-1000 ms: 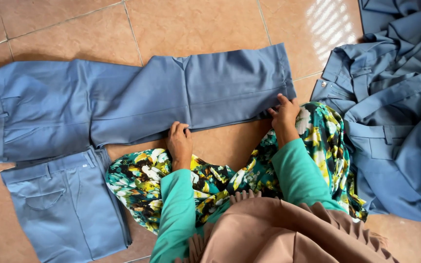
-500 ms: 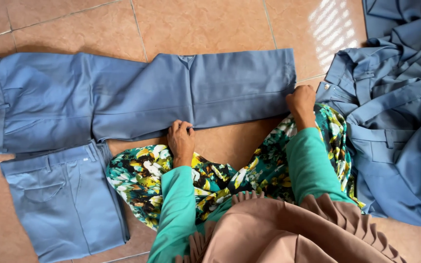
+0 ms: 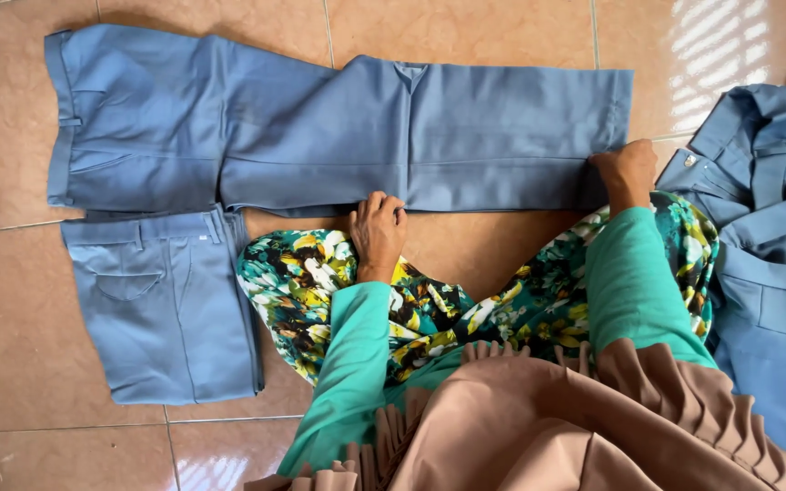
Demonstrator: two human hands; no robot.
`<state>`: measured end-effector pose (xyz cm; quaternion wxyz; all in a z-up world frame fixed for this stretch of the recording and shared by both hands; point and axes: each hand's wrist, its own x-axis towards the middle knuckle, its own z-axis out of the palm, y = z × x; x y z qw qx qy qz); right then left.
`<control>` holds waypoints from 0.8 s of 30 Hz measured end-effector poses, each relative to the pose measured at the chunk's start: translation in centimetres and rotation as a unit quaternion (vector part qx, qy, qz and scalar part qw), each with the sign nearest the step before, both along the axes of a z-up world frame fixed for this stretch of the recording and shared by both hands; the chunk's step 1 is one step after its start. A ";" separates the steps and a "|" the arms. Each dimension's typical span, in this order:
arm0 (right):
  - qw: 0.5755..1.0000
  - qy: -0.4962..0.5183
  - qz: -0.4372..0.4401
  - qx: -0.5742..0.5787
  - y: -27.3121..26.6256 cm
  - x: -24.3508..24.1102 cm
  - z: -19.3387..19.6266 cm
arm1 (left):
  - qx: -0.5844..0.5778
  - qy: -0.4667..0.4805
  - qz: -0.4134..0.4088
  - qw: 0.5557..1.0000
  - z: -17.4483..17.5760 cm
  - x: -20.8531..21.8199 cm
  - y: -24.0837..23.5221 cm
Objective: The person sits on a tiled floor and folds several pairs of blue trousers by hand. They smooth out each pair, fold the legs together, and then fold the garment into a compact rectangle before placing it aside.
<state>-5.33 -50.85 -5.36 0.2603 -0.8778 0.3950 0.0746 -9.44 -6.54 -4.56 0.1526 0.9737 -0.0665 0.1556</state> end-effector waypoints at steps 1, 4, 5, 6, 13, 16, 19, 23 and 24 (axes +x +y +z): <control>1.000 0.001 -0.001 0.012 -0.3 0.1 -0.5 | 0.006 0.005 0.000 1.000 0.4 -0.1 0.0; 1.000 0.014 -0.004 0.026 -0.9 0.4 -1.1 | 0.017 0.025 -0.001 1.000 -0.1 -0.4 0.0; 0.999 0.025 -0.004 0.029 -1.0 0.7 -1.1 | 0.021 0.040 0.000 0.999 -0.4 -0.5 0.1; 0.999 0.024 -0.002 0.029 -1.0 0.6 -1.1 | 0.022 0.039 0.002 0.999 -0.8 -0.6 0.1; 0.955 -0.135 -0.058 0.256 0.0 -0.3 -0.2 | 0.046 0.160 -0.003 0.986 1.8 -0.2 -1.4; 0.835 -0.196 -0.177 0.483 1.4 -1.0 8.0 | 0.055 0.236 -0.001 0.970 2.8 0.7 -2.8; 0.755 -0.267 -0.253 0.543 2.2 -2.7 15.2 | 0.051 0.317 -0.015 0.947 2.2 1.7 -5.2; 0.754 -0.350 -0.247 0.498 4.9 -4.3 23.9 | 0.049 0.337 -0.065 0.938 0.4 2.1 -9.9; 0.755 -0.351 -0.248 0.495 4.4 -4.2 23.8 | 0.048 0.336 -0.069 0.938 0.1 2.2 -11.2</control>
